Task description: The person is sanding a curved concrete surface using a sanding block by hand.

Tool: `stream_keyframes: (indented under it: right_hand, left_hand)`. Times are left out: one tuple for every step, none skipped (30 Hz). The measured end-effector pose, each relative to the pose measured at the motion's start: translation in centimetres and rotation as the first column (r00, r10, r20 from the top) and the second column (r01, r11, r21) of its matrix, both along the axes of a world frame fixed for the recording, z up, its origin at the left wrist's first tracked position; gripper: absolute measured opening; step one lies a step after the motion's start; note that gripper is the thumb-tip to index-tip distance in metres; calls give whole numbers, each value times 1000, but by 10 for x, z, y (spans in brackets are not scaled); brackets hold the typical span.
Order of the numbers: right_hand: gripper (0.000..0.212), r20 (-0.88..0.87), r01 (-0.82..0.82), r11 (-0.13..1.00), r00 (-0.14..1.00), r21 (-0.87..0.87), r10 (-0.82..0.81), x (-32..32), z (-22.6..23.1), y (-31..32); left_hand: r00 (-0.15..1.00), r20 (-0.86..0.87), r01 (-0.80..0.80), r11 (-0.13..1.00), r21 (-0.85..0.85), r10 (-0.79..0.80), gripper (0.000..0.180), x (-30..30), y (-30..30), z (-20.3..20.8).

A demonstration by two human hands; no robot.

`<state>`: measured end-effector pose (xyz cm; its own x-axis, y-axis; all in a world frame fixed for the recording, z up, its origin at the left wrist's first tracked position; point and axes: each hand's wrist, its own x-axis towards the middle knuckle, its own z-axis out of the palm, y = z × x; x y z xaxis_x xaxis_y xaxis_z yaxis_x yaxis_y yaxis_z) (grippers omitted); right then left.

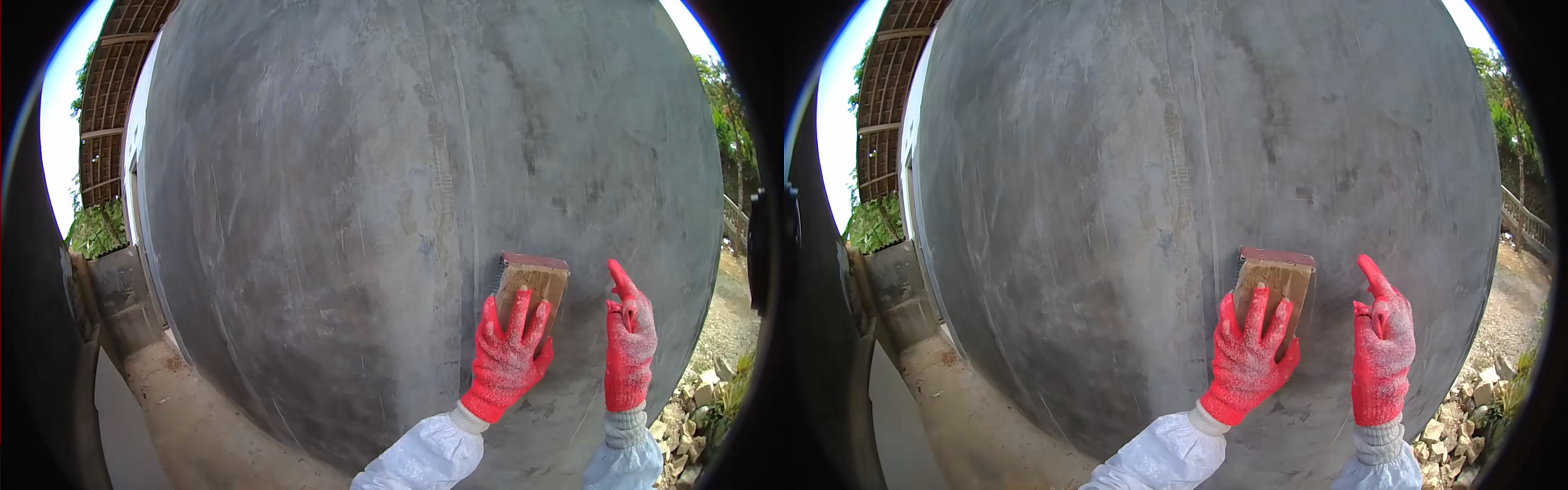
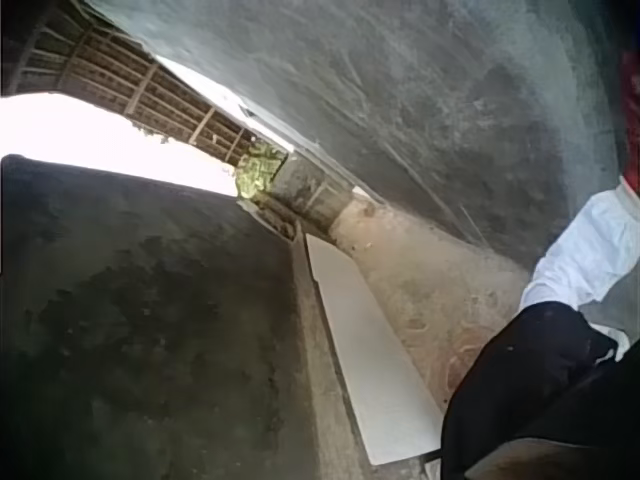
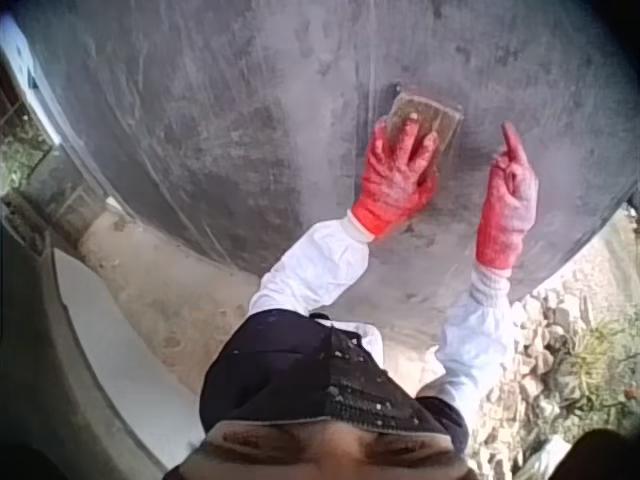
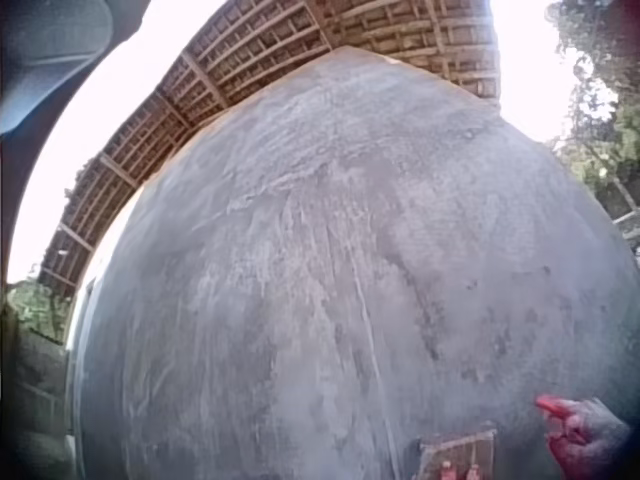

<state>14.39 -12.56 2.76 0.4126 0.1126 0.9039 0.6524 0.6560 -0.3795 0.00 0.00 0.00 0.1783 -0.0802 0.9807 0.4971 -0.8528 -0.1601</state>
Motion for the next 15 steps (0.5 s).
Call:
stream_keyframes:
  right_hand:
    - [33,48,25,1000,999,-3,-25,-8,5,3]
    - [32,114,82,996,990,-22,-79,-7,8,0]
    - [32,197,173,983,968,-66,-157,-4,5,6]
    - [29,276,267,963,929,-35,-247,-1,18,6]
    - [28,324,332,943,892,2,-315,-3,36,10]
    - [27,355,362,931,865,46,-354,-9,52,21]
    - [28,379,456,887,809,77,-449,-12,76,10]
    - [28,390,509,855,771,97,-503,-14,91,14]
    - [33,406,555,797,689,238,-601,-19,108,13]
    - [37,409,597,729,605,336,-683,-6,110,33]
    - [42,408,632,676,542,378,-735,0,114,33]
    - [47,388,637,642,512,427,-767,-2,119,33]
    - [53,355,623,671,570,401,-741,-7,120,37]
    - [58,347,621,691,598,370,-723,-11,118,38]
    - [58,363,654,672,567,348,-740,-13,113,48]
  left_hand:
    - [999,-15,-29,999,17,30,75,-11,2,11]
    - [998,-31,-58,998,34,59,74,-16,4,26]
    - [995,70,-66,997,-37,69,73,-5,5,31]
    - [982,161,-101,995,-23,103,71,-3,7,76]
    - [957,247,-149,989,-22,150,71,-8,17,124]
    - [917,335,-229,974,-2,216,70,-21,26,164]
    - [916,369,-163,986,-16,157,69,-17,23,181]
    - [912,386,-139,990,-30,139,68,-19,26,189]
    - [904,404,-140,990,-23,138,67,-30,20,198]
    - [914,362,-182,983,-39,184,68,-25,32,172]
    - [923,342,-171,984,-51,178,69,-16,27,133]
    - [953,269,-132,990,-52,141,71,-23,17,94]
    - [977,182,-104,993,-47,111,73,-32,15,51]
    - [988,110,-100,993,-56,106,75,-37,15,2]
    - [993,38,-111,992,-64,113,77,-46,11,-19]
